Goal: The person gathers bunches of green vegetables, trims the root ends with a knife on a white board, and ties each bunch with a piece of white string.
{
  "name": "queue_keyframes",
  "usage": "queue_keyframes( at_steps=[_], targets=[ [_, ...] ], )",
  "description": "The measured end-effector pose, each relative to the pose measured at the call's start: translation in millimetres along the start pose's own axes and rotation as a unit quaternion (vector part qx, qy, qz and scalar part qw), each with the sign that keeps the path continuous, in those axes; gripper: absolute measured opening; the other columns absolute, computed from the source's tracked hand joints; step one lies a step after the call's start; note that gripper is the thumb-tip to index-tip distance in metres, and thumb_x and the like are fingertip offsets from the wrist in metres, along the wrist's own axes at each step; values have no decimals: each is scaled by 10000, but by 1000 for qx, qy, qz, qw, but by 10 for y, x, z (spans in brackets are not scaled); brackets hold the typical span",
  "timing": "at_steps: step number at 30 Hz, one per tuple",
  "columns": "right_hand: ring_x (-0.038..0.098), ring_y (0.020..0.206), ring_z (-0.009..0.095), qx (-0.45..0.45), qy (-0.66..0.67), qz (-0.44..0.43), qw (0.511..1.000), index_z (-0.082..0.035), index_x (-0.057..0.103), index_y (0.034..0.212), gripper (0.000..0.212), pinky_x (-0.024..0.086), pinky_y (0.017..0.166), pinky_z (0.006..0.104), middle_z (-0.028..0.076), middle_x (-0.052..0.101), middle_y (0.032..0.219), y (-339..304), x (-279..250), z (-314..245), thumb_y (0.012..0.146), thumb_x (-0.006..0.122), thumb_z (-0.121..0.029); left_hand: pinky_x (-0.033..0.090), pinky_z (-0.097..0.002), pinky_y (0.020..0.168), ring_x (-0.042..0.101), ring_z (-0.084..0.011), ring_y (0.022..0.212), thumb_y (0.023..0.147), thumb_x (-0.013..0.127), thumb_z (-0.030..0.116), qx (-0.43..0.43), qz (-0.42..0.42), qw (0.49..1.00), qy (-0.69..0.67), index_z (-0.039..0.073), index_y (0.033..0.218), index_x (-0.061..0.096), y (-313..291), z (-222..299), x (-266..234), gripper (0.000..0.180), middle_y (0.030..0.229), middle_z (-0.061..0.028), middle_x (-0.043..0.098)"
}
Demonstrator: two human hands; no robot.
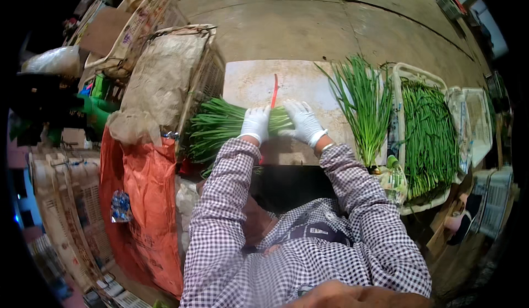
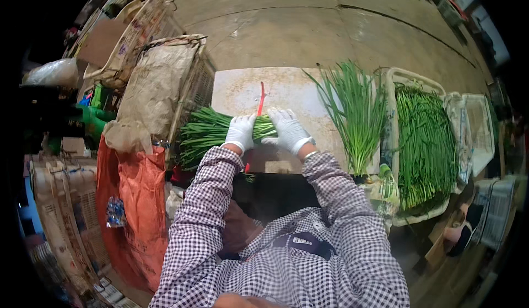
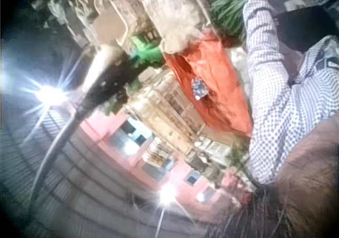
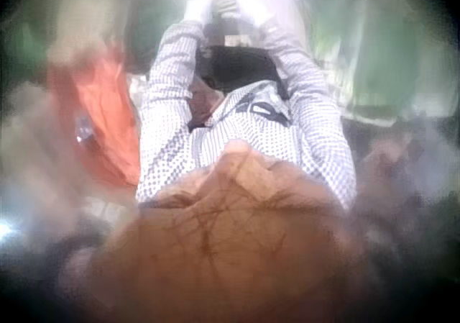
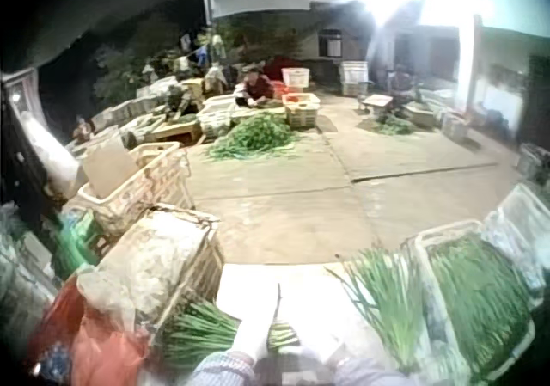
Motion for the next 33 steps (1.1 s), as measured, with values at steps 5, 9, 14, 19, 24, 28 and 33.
queue_keyframes(
  at_steps=[5, 9, 14, 19, 24, 28, 33],
  targets=[
    [419, 1301, 293, 280, 566, 159, 759, -9, 266, 1472, 633, 324, 1106, 378, 217, 395, 1445, -324, 57, 701, 988, 516, -331, 400, -406, 977, 548, -304, 1101, 526, 853, 326, 18, 1, 999, -35, 64, 1322, 446, -68, 56, -198, 931, 1135, -141, 586],
    [389, 1326, 243, 300, 480, 103, 818, -63, 224, 1516, 607, 305, 1105, 333, 183, 410, 1445, -337, 469, 858, 1026, 450, -340, 379, -414, 1017, 520, -318, 1146, 497, 863, 327, 32, -4, 999, -42, 42, 1349, 427, -64, 91, -222, 999, 1212, -158, 556],
    [465, 1237, 245, 350, 629, 95, 687, -120, 287, 1512, 565, 333, 1071, 326, 168, 502, 1358, -361, 908, 901, 1021, 466, -335, 336, -423, 1057, 491, -323, 1180, 482, 867, 321, 41, 24, 998, -50, 37, 1371, 412, -119, 139, -358, 1038, 1242, -155, 532],
    [530, 1117, 253, 252, 450, 168, 840, -70, 323, 1488, 562, 386, 1016, 328, 170, 562, 1257, -316, 1253, 963, 993, 518, -252, 314, -435, 1074, 472, -307, 1212, 448, 888, 345, 50, -8, 998, -26, 64, 1412, 372, -91, 237, -346, 1129, 1280, -143, 506],
    [541, 1176, 205, 333, 466, 148, 806, -71, 319, 1489, 574, 430, 962, 327, 181, 579, 1267, -244, 716, 909, 1008, 479, -340, 291, -449, 1094, 438, -300, 1264, 456, 902, 353, 29, -36, 999, -25, 69, 1429, 342, -119, 113, -284, 1158, 1339, -137, 469],
    [496, 1248, 251, 315, 543, 151, 764, -29, 319, 1478, 621, 385, 1021, 341, 195, 545, 1320, -248, 840, 718, 1001, 490, -388, 304, -444, 1089, 447, -305, 1250, 460, 901, 335, 39, -34, 998, -22, 75, 1429, 347, -62, 189, -282, 1146, 1340, -141, 469],
    [305, 1410, 350, 194, 240, 66, 949, -2, 358, 1440, 741, 235, 1163, 405, 232, 368, 1476, -64, 183, 414, 885, 624, -415, 381, -418, 1035, 510, -316, 1189, 456, 909, 335, 9, -73, 997, -26, 100, 1424, 372, -40, 92, -263, 1131, 1246, -156, 552]
  ],
)
Point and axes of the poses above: each hand's wrist, its own y-axis towards the middle knuckle, its own x-axis out of the palm, z = x × y, the point moved 7 cm from there along y, towards the middle knuckle
